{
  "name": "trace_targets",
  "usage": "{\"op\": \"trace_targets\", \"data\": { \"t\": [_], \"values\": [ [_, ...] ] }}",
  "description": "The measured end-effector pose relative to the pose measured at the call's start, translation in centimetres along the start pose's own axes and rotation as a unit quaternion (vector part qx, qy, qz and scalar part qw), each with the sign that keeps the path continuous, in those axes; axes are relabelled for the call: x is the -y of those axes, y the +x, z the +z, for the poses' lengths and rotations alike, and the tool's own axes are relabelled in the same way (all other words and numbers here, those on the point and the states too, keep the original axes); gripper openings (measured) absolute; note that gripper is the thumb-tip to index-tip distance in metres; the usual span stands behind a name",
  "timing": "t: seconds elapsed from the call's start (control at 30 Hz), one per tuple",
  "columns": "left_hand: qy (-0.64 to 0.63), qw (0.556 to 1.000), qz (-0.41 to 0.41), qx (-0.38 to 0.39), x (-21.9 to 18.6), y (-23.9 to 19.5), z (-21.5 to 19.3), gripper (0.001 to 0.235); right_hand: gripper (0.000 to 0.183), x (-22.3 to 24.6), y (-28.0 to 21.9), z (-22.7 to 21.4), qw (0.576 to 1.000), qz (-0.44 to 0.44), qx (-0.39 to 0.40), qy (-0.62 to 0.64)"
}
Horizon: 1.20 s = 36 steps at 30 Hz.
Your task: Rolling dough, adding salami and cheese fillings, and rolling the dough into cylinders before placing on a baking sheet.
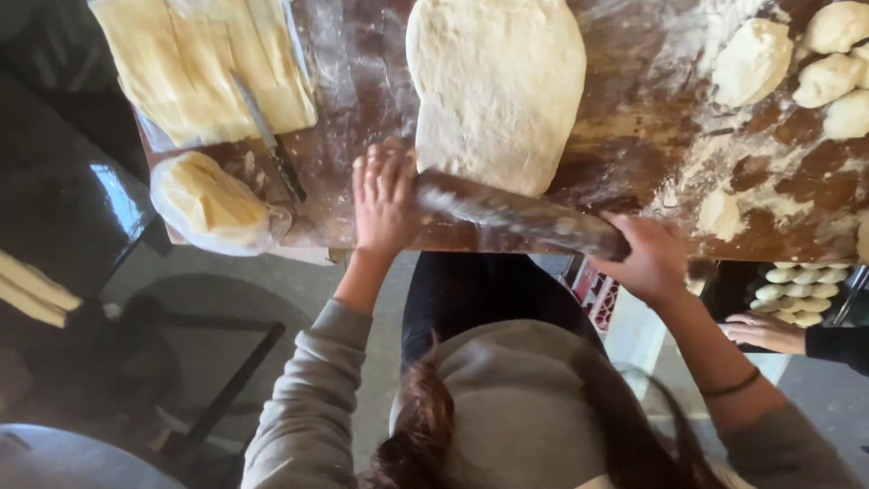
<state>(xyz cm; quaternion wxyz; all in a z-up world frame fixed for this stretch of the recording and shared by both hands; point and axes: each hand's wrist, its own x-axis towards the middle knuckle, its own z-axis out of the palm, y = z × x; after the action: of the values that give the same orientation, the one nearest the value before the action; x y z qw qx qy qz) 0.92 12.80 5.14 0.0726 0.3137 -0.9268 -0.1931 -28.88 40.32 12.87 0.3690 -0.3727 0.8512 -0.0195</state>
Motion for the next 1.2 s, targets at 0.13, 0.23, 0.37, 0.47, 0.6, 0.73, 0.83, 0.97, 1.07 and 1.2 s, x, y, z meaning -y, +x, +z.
{"op": "trace_targets", "data": {
  "t": [0.13,0.23,0.37,0.47,0.6,0.73,0.83,0.97,1.07,1.2],
  "values": [
    [0.121,0.983,-0.096,0.101,2.0,-5.3,3.1,0.11,0.074,-3.1,3.0,5.2,0.955,-0.178,-0.236,-0.027],
    [0.087,0.989,-0.102,0.066,4.2,1.5,1.6,0.134,0.075,-3.1,10.4,5.3,0.943,-0.15,-0.286,-0.078],
    [-0.071,0.987,-0.119,-0.08,11.9,18.7,3.7,0.139,0.074,0.0,24.3,-3.1,0.917,-0.018,-0.397,-0.025],
    [-0.067,0.987,-0.069,-0.125,12.7,21.7,5.1,0.134,0.085,-3.0,32.3,-4.2,0.888,-0.053,-0.437,-0.135],
    [-0.091,0.993,-0.04,-0.058,8.6,14.5,1.5,0.14,0.094,1.3,17.9,-1.7,0.974,0.037,-0.208,-0.081],
    [0.107,0.991,-0.04,0.073,9.5,3.0,4.4,0.096,0.087,-1.2,8.9,2.8,0.972,-0.079,-0.138,-0.173],
    [0.124,0.985,-0.044,0.111,10.6,8.8,2.6,0.101,0.081,1.2,12.5,-1.1,0.987,0.005,-0.109,-0.115],
    [0.026,0.998,0.022,0.051,13.7,26.6,-1.1,0.147,0.082,3.0,26.4,-4.8,0.969,-0.01,-0.215,-0.122],
    [0.094,0.994,-0.034,0.045,15.8,38.9,-0.9,0.154,0.068,-2.2,41.3,-9.6,0.915,-0.011,-0.369,-0.163],
    [-0.16,0.949,-0.235,0.133,15.7,37.9,0.4,0.142,0.065,3.8,37.6,-11.1,0.933,0.019,-0.343,-0.109]
  ]
}}
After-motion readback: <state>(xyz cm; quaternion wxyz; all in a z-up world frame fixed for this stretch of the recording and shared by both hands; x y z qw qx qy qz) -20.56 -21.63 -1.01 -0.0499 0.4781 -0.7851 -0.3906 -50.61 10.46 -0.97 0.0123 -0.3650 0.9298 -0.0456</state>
